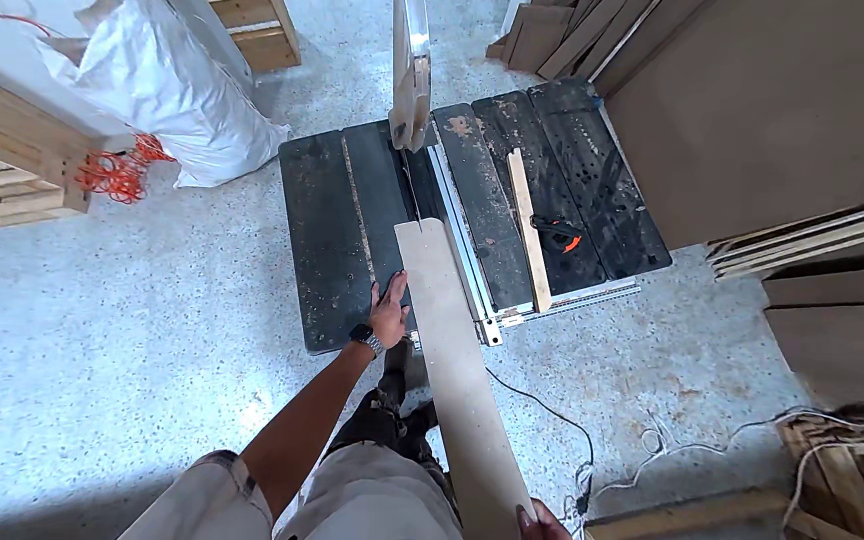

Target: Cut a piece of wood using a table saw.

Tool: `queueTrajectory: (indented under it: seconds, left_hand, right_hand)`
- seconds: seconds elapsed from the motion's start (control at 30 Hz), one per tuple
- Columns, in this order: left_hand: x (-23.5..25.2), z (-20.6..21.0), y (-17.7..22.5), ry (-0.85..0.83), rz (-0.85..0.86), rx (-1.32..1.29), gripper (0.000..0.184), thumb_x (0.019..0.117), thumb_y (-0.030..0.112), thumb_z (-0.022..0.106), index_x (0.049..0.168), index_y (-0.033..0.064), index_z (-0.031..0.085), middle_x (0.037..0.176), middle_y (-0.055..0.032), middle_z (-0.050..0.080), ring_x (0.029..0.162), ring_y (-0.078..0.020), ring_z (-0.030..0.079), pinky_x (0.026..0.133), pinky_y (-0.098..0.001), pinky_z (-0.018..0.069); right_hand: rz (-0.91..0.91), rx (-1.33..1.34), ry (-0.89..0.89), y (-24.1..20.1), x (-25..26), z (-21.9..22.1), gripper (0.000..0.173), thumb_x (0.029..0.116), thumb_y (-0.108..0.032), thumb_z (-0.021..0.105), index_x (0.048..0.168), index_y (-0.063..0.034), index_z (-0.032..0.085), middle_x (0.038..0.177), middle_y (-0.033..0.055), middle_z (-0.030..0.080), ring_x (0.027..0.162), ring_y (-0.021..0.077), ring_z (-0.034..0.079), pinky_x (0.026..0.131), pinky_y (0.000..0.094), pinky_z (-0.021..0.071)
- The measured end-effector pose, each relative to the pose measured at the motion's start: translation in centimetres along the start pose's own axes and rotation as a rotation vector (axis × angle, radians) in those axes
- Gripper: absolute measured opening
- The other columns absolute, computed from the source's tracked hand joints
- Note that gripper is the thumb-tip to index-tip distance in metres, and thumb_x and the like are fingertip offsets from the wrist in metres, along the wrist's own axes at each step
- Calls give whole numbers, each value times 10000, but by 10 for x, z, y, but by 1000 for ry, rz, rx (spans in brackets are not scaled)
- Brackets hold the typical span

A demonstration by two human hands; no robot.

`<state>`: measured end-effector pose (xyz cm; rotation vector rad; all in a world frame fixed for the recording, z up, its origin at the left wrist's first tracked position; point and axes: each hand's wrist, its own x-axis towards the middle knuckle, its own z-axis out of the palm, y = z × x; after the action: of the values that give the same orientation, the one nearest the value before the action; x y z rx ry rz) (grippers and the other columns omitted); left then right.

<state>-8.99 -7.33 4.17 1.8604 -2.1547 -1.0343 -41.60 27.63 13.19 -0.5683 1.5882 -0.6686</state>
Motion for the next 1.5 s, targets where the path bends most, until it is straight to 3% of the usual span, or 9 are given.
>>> queueTrajectory:
  seconds: [0.3,0.5,0.63,0.77,0.87,1.03,1.23,1.37,1.5]
  left_hand:
    - [43,-35,-4,-33,-66,0,763,1073,177,488,1661,108,7,1746,-28,0,1604,-154,1,1273,-574,-73]
    - [-40,-1,0,-50,91,-39,736,1064,215,518,1662,104,103,1739,-19,114,1600,-132,45,1290,-552,-43]
    - [-39,14,8,-20,16,-84,688,1099,380,398,1664,118,107,1744,-23,72,1603,-151,-20,1281,-581,-55]
    - [-32,31,9,52,32,12,602,1114,353,347,1646,99,224,1743,-46,70,1605,-194,-51,1260,-617,-59]
    - [-24,28,9,60,68,27,581,1107,278,395,1640,101,248,1735,-16,134,1604,-154,14,1247,-639,-71]
    - [-4,13,11,26,-21,-35,792,1059,231,524,1661,91,29,1746,-48,13,1604,-154,-14,1278,-567,-69]
    - [-16,9,9,4,26,67,781,1065,318,522,1655,56,81,1744,-58,55,1606,-175,3,1258,-605,-86]
    - [-8,5,3,-3,31,60,851,1029,394,590,1666,126,94,1743,7,80,1600,-124,4,1255,-602,-95]
    - [8,-6,7,-39,-63,47,935,985,433,647,1670,160,73,1743,21,87,1595,-97,39,1275,-565,-87]
  right_hand:
    - [-78,-23,125,-26,62,31,170,1012,-85,573,1063,-9,717,806,93,720,707,160,692,668,350,604]
    - [-38,-22,137,-39,95,38,169,1013,-126,600,1061,-24,725,818,95,716,716,164,681,672,350,590]
    - [-19,4,37,-42,98,34,179,1007,-124,589,1076,-22,720,845,107,723,742,184,691,688,374,600]
    - [-25,37,90,-50,100,44,188,1017,-127,591,1079,-12,725,859,118,726,757,187,695,697,364,600]
    - [-32,6,108,-58,109,50,199,1021,-154,592,1072,-26,736,859,110,729,771,190,699,711,368,600]
    - [-48,-10,110,-71,122,58,200,1025,-162,589,1081,-35,734,860,109,727,768,194,700,703,370,601]
    - [-84,-17,139,-110,153,83,186,1026,-149,596,1037,-21,731,825,99,715,737,176,684,683,349,589]
    - [-40,-37,136,-129,182,94,183,1025,-164,621,1025,-19,733,809,90,718,722,165,683,675,337,584]
    - [-15,-133,-8,-121,181,79,305,985,-343,694,1074,-52,717,857,84,735,770,186,709,719,376,610]
